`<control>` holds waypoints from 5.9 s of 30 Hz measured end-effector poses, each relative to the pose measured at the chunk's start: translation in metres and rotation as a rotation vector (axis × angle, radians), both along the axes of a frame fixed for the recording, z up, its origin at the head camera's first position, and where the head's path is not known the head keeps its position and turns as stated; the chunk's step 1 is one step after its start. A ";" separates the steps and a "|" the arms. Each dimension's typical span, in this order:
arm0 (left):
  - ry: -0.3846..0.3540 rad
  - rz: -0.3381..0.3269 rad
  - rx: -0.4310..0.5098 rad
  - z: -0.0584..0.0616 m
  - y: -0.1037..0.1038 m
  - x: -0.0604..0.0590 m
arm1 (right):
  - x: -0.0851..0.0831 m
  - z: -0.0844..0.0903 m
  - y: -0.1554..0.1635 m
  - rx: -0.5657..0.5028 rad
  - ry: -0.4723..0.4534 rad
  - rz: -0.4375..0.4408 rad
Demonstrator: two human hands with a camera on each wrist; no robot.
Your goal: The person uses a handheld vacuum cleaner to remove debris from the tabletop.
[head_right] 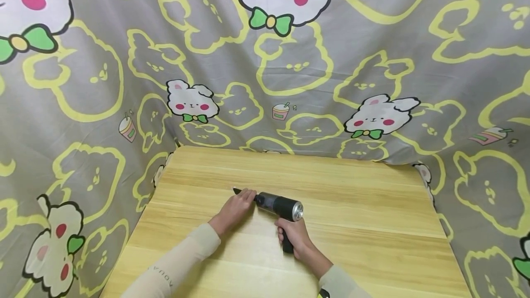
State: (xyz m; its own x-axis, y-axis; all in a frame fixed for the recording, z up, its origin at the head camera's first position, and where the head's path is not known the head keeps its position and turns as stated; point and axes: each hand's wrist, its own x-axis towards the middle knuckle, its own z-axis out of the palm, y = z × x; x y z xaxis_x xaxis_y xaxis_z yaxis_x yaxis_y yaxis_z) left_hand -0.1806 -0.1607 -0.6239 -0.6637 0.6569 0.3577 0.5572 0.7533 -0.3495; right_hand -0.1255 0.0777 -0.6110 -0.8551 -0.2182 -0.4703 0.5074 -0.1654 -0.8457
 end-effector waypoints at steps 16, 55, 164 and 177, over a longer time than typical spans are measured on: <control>-0.013 -0.001 0.023 0.000 0.002 -0.011 | -0.008 0.002 0.000 0.062 0.038 0.001; -0.016 0.051 0.156 -0.002 -0.023 -0.019 | -0.036 0.001 -0.022 0.150 0.099 0.063; -0.693 0.139 0.704 0.003 0.009 -0.044 | -0.075 -0.002 0.116 1.462 0.603 0.280; -0.664 0.147 0.720 -0.001 0.005 -0.047 | -0.072 -0.002 0.116 1.372 0.536 0.284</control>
State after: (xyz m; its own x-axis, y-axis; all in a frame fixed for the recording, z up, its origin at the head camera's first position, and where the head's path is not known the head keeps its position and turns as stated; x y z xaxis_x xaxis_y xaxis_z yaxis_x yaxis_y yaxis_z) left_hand -0.2273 -0.1553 -0.6251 -0.9317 0.3236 0.1653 0.3581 0.7409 0.5681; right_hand -0.1977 0.1933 -0.6127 -0.9935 -0.0631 -0.0947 -0.0263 0.9370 -0.3483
